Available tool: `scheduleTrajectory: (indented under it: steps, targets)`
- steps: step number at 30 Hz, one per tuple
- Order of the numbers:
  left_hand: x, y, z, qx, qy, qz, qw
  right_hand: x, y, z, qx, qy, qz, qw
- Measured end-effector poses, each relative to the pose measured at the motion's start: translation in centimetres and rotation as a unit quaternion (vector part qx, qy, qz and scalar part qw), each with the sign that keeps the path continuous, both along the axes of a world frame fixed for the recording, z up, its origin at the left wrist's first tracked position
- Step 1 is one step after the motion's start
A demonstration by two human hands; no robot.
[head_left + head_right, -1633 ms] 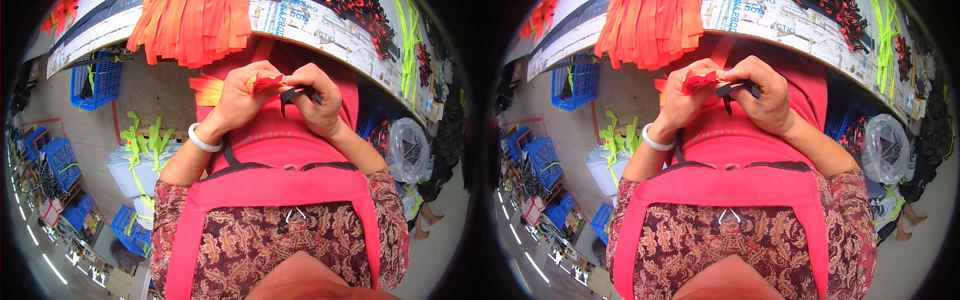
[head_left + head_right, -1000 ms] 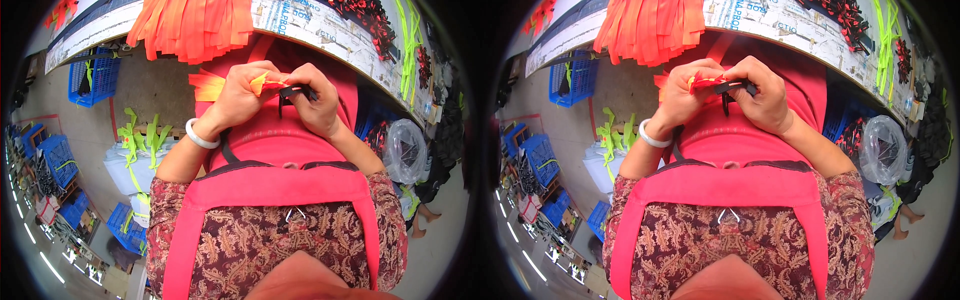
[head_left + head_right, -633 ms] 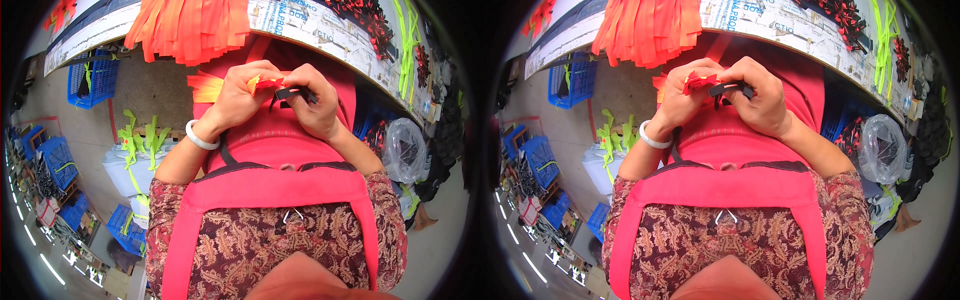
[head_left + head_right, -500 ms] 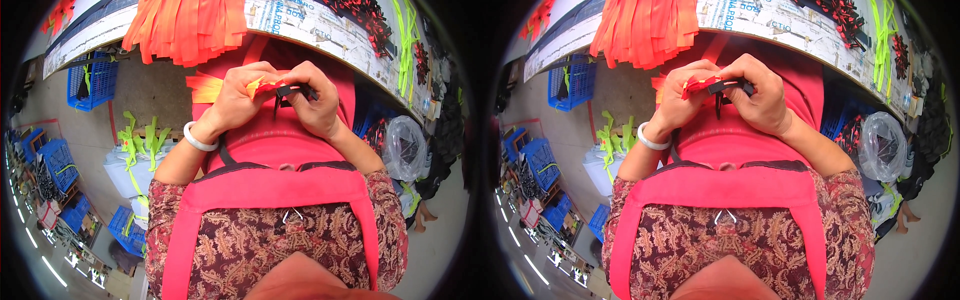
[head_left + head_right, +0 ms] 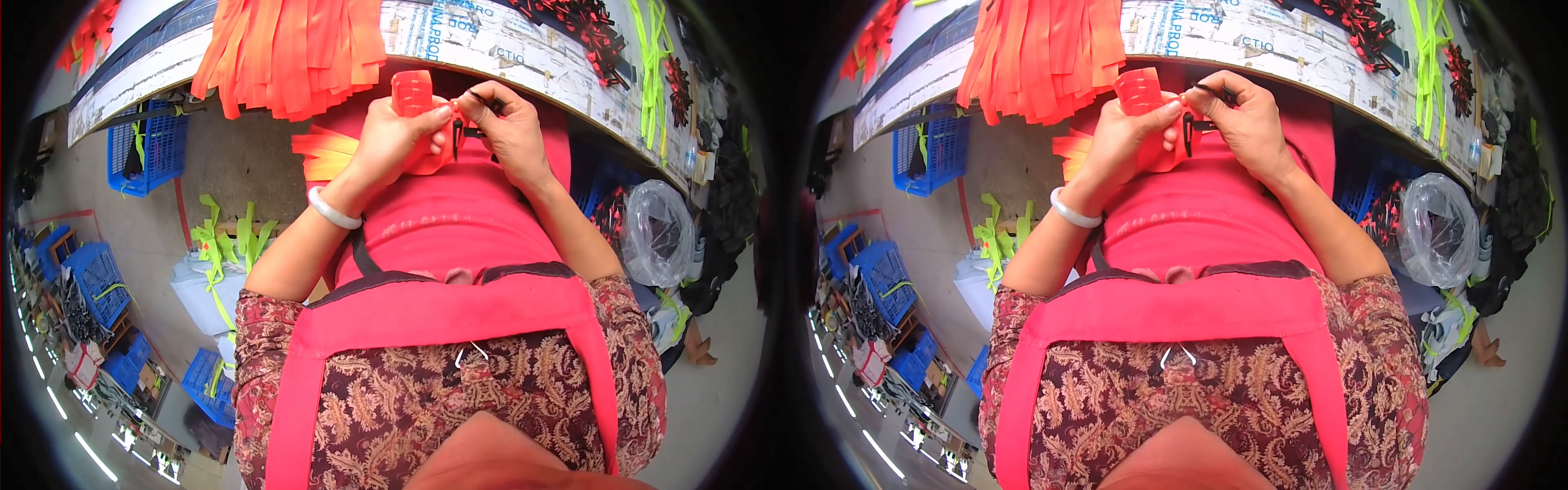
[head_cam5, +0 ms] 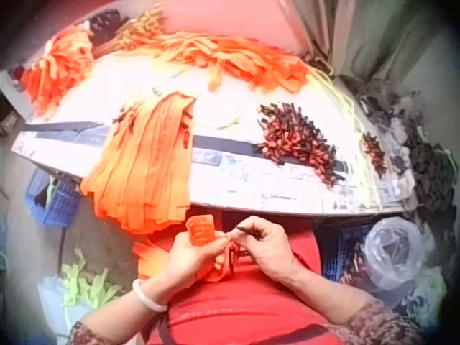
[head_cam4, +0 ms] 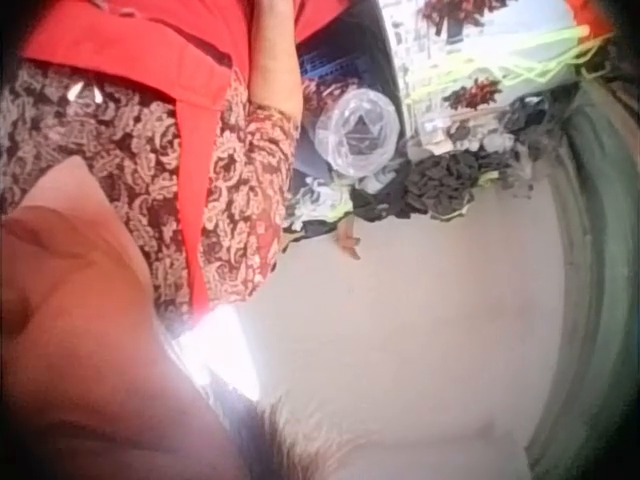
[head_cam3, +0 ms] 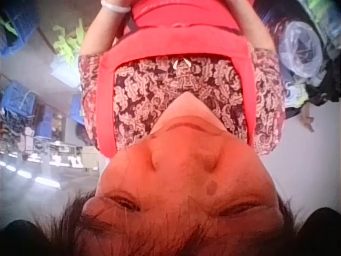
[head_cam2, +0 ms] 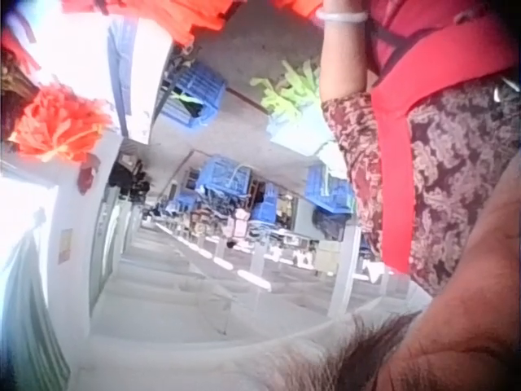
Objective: Attaching small black plastic clips to the ends of orange fabric strips at a workbench.
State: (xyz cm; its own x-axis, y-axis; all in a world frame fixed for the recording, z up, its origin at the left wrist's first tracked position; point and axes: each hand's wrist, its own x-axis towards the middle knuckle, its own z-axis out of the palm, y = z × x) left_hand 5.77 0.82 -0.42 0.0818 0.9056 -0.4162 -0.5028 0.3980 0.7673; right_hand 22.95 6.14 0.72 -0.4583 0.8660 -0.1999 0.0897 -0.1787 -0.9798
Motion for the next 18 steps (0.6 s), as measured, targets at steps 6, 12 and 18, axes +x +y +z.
scheduleTrajectory:
  steps: [6,12,18]
  targets:
    - [2.3,2.8,-4.3,-0.145,-0.319,0.003,0.937,0.4,2.6,-1.0,0.052,-0.133,-0.009,0.990]
    - [3.4,5.3,-7.1,-0.154,-0.425,0.044,0.891,0.1,4.3,-2.6,0.224,-0.261,-0.025,0.939]
    - [3.8,5.7,-6.9,-0.188,-0.380,0.081,0.902,-1.3,4.2,-2.6,0.256,-0.258,-0.061,0.930]
